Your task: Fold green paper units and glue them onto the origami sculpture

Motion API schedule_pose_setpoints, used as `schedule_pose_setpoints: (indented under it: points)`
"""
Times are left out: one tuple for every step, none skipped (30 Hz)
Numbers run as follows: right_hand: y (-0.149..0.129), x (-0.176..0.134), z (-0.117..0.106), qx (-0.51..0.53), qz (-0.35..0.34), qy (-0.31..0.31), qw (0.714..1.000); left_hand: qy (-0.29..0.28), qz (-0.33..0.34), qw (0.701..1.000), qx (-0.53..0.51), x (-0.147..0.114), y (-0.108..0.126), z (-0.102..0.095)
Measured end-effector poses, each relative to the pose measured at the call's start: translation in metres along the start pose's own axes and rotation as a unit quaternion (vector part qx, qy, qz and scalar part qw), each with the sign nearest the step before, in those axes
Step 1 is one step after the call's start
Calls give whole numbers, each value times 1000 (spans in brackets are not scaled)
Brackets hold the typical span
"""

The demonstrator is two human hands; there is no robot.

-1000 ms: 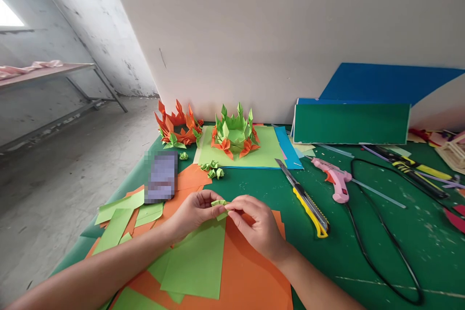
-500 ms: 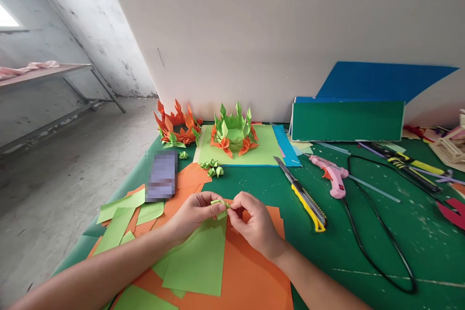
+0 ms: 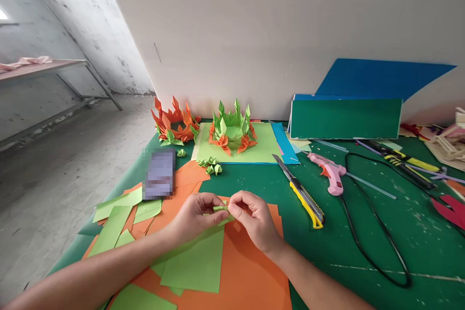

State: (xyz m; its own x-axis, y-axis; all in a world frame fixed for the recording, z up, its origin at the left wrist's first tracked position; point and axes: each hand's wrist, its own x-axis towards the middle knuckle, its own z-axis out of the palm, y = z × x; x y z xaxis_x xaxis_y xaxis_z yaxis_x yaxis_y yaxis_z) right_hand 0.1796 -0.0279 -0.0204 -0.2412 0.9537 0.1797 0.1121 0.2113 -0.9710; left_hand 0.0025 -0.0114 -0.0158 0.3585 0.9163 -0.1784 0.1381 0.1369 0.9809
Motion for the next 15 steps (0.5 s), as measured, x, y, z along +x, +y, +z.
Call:
schedule_pose_setpoints:
  points:
    - [0,0,0,9,7,0,1000,-2,-6,1000,-6,0,0,0]
    - [0,1,0,14,10,-1,1000,-7,-13,1000,-14,0,1,1]
    - [1,2,0,18,11,0,1000,-12,-21,999,-24,-1,2,1]
    - [1,2,0,20,8,2,1000,-17,-28,999,-34,-1,3,1]
    - [1,2,0,20,3,4,1000,-18,-32,998,-43,0,3,1]
    - [2,1,0,18,-3,8,1000,-17,-36,998,-50,0,4,2]
    - [2,1,0,13,-11,12,1000,-15,-39,998,-57,0,4,2]
    - [3,-1,1,6,-18,14,1000,-10,-40,997,-61,0,5,2]
    - [3,-2,1,-4,-27,17,999,-6,-41,997,-63,1,5,2]
    - [4,-3,2,-18,-38,20,999,-3,-41,997,-61,1,5,1]
    - [4,-5,2,-34,-50,26,998,-4,-40,998,-57,2,5,1]
    - [4,-5,3,-51,-64,33,996,-7,-40,998,-51,2,5,0]
    - [5,-6,3,-66,-76,41,994,-13,-40,998,-47,2,5,-1]
    - [5,-6,4,-79,-87,50,992,-18,-43,998,-43,2,6,-1]
    - [6,-5,4,-88,-96,58,990,-23,-46,998,-43,2,6,-2]
